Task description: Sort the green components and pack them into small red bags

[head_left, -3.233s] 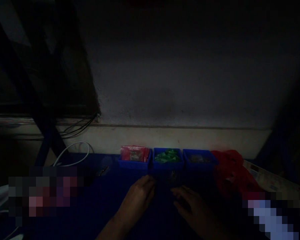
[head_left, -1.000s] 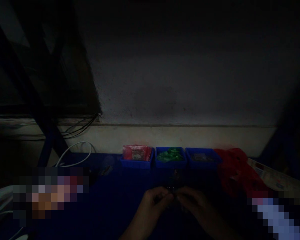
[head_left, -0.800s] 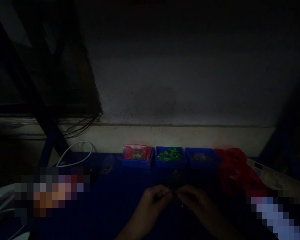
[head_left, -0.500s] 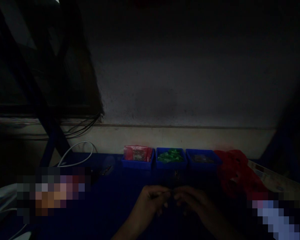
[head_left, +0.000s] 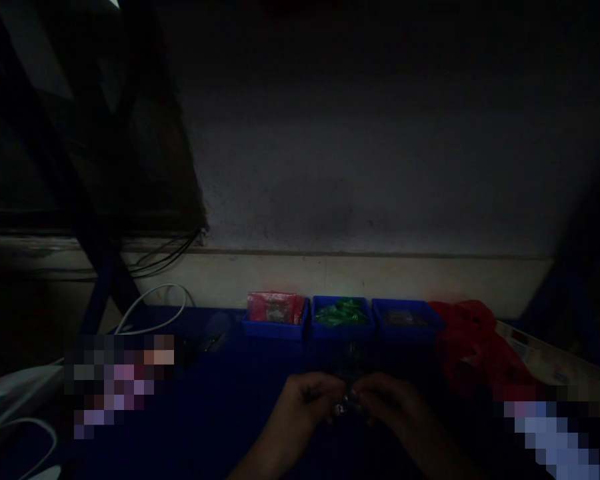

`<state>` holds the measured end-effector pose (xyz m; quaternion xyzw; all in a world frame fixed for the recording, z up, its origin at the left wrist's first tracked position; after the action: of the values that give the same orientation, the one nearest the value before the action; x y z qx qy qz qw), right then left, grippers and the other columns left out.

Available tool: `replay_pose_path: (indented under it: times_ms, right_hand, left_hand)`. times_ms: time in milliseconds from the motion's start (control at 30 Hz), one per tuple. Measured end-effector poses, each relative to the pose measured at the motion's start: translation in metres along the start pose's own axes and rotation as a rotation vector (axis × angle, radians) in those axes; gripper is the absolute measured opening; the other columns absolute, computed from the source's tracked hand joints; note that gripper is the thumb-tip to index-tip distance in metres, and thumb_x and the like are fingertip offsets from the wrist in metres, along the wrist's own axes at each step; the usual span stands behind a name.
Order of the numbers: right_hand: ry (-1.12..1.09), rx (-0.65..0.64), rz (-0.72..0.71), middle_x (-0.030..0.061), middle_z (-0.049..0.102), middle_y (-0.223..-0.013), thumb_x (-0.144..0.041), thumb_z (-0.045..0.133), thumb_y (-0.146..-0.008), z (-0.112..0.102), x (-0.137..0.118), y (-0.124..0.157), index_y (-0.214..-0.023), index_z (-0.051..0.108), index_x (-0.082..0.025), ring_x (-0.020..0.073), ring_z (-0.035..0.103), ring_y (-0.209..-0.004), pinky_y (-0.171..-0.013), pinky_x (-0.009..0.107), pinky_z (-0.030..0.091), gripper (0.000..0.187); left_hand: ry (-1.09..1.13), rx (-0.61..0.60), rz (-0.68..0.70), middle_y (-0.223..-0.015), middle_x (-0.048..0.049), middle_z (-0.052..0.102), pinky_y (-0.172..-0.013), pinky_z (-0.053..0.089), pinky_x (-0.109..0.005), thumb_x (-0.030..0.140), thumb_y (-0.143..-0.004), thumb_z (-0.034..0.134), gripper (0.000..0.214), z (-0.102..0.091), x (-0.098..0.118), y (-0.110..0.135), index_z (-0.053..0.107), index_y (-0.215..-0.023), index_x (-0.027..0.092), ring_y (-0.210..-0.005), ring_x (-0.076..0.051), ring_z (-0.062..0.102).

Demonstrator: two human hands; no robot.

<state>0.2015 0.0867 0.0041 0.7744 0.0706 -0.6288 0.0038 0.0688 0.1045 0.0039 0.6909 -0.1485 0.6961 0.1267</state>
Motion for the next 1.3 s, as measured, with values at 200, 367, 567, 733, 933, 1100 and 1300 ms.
replay_pose_path:
  times_ms: [200,367,567,733,933,1100,1300]
  right_hand:
    - [0.013,-0.015,-0.022,-0.0013,0.062,-0.066,-0.028,0.058,-0.076,0.003,-0.002,0.001,-0.073,0.067,-0.021,0.0144,0.057,-0.061,-0.057,0.024,0.044,0.012]
    - [-0.023,-0.043,-0.007,0.0004,0.064,-0.074,-0.030,0.057,-0.076,0.008,0.001,0.002,-0.085,0.061,-0.022,0.0170,0.060,-0.069,-0.059,0.025,0.045,0.012]
    - [-0.125,-0.084,0.051,0.0003,0.065,-0.075,-0.032,0.057,-0.078,0.011,0.011,0.002,-0.107,0.053,-0.022,0.0173,0.060,-0.069,-0.059,0.026,0.045,0.031]
    - [-0.037,-0.074,0.015,-0.0004,0.061,-0.074,-0.036,0.057,-0.077,0.010,0.006,0.001,-0.085,0.065,-0.021,0.0158,0.056,-0.068,-0.058,0.024,0.041,0.018]
    - [0.092,-0.027,0.054,-0.0014,0.059,-0.067,-0.033,0.058,-0.074,0.004,0.002,0.002,-0.074,0.067,-0.020,0.0151,0.053,-0.063,-0.057,0.024,0.039,0.016]
    - [0.093,0.000,0.067,-0.0032,0.055,-0.060,-0.034,0.057,-0.075,-0.001,0.010,0.000,-0.075,0.067,-0.019,0.0108,0.045,-0.051,-0.048,0.022,0.034,0.018]
    - [0.048,-0.030,0.061,-0.0049,0.051,-0.052,-0.034,0.055,-0.078,0.000,0.011,-0.002,-0.082,0.069,-0.018,0.0088,0.042,-0.044,-0.042,0.020,0.031,0.021]
  left_hand:
    - [0.169,0.033,-0.050,-0.059,0.0029,0.064,-0.050,0.041,-0.021,0.022,-0.063,0.072,0.046,-0.002,-0.016,-0.003,0.059,-0.106,0.015,-0.051,-0.011,0.055]
    - [0.165,-0.001,-0.130,-0.061,-0.0009,0.065,-0.050,0.040,-0.021,0.027,-0.063,0.072,0.025,0.000,-0.022,-0.003,0.067,-0.081,0.011,-0.053,-0.011,0.055]
    - [0.113,0.013,-0.063,-0.058,0.0011,0.063,-0.050,0.036,-0.020,0.027,-0.065,0.070,0.016,-0.004,-0.008,-0.003,0.067,-0.070,0.012,-0.051,-0.009,0.051]
    - [0.066,0.029,-0.049,-0.056,0.0026,0.060,-0.051,0.034,-0.020,0.022,-0.064,0.070,0.011,-0.003,-0.008,-0.001,0.065,-0.065,0.012,-0.051,-0.008,0.048]
    - [0.024,-0.030,-0.065,-0.058,0.0025,0.058,-0.051,0.032,-0.019,0.026,-0.067,0.068,0.015,0.004,-0.013,0.001,0.066,-0.069,0.012,-0.052,-0.008,0.046]
    - [0.002,-0.044,-0.074,-0.059,0.0021,0.058,-0.049,0.036,-0.019,0.030,-0.069,0.064,0.019,0.003,-0.011,-0.001,0.068,-0.075,0.013,-0.051,-0.008,0.047]
    - [-0.051,-0.038,-0.155,-0.049,0.0072,0.049,-0.033,0.025,-0.015,0.038,-0.072,0.060,0.028,-0.002,-0.019,-0.001,0.067,-0.084,0.014,-0.034,-0.004,0.037]
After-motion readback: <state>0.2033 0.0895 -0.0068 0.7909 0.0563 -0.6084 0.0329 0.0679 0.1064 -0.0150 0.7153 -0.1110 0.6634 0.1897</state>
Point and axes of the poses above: each hand's wrist, its own y-axis away from the middle knuckle, its own z-axis out of the palm, x = y × z, the point moved 9 cm from there along -y, towards the middle knuckle
